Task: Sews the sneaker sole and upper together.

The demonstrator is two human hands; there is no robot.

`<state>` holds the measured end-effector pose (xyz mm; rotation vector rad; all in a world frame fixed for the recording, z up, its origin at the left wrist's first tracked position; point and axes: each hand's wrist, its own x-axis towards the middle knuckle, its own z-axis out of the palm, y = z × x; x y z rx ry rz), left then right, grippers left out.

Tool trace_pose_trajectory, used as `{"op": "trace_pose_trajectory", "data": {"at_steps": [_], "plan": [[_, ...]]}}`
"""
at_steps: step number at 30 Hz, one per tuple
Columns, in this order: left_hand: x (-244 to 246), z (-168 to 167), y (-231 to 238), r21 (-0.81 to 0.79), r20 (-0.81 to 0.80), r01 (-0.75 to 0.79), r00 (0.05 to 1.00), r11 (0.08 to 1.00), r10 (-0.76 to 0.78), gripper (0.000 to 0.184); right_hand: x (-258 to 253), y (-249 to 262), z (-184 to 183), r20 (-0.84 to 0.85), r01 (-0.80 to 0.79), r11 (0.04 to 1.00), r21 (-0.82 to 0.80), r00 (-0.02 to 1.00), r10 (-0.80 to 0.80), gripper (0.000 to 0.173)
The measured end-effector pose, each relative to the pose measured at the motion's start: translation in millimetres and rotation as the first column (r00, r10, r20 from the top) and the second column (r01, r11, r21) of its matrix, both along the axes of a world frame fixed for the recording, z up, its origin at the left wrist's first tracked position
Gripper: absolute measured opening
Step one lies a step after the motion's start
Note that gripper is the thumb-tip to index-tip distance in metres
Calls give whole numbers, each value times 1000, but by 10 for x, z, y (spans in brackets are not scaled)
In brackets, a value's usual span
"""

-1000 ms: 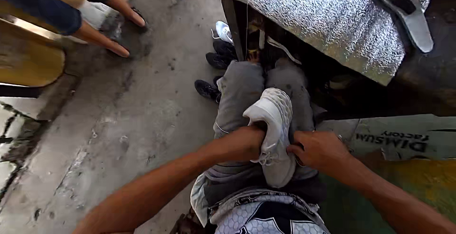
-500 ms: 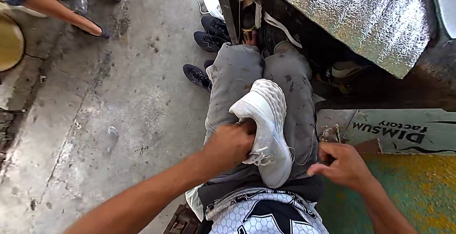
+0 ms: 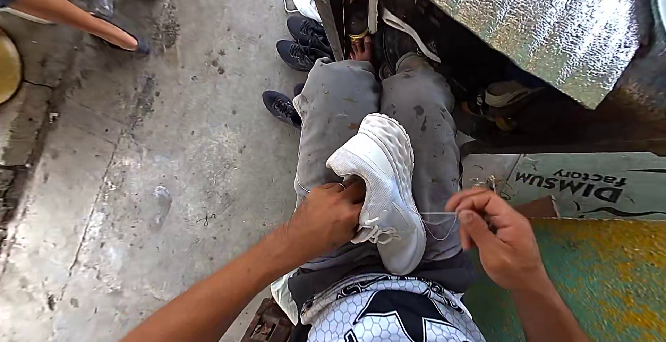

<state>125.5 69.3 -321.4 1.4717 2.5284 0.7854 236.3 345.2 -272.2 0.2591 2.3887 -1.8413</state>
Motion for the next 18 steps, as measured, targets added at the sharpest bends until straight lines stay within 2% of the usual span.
{"op": "trace_pose_trajectory", "data": {"at_steps": [1,2,3,4,6,8,10,12,13,15,16,18], "plan": [[0,-9,-9,10,-4,6,1000,1000,-6,12,48,9,12,65,-12,972,-234,997,28,14],[-1,-20,-19,24,-8,19,1000,1000,-19,12,101,20,1,98,-23,927,-374,993,64,14],[-6,-29,-35,38,-12,37,999,999,-36,13,150,39,-26,93,-35,909,-415,992,81,15],[-5,-37,-57,55,-14,52,999,997,-52,13,194,64,-54,69,-49,921,-386,994,82,19],[15,-53,-117,92,-2,77,997,993,-77,14,254,57,-85,38,-26,977,-212,999,35,27],[28,-60,-170,115,25,100,994,988,-103,14,269,-80,-88,29,22,994,108,999,-25,26],[30,-64,-213,128,48,114,991,985,-122,14,267,-235,-114,6,17,890,456,1000,-23,28],[33,-61,-247,138,58,119,990,983,-128,15,246,-293,-140,5,-23,786,618,1000,25,34],[39,-58,-260,139,62,118,990,983,-127,15,239,-288,-139,25,-54,784,619,998,49,35],[54,-61,-265,140,67,110,991,984,-120,14,228,-254,-116,69,-87,852,517,996,60,33],[59,-60,-265,136,67,105,991,985,-114,14,224,-230,-92,89,-71,914,401,995,38,30],[65,-65,-259,138,67,95,992,986,-105,13,204,-129,-24,108,-5,999,45,994,0,16]]}}
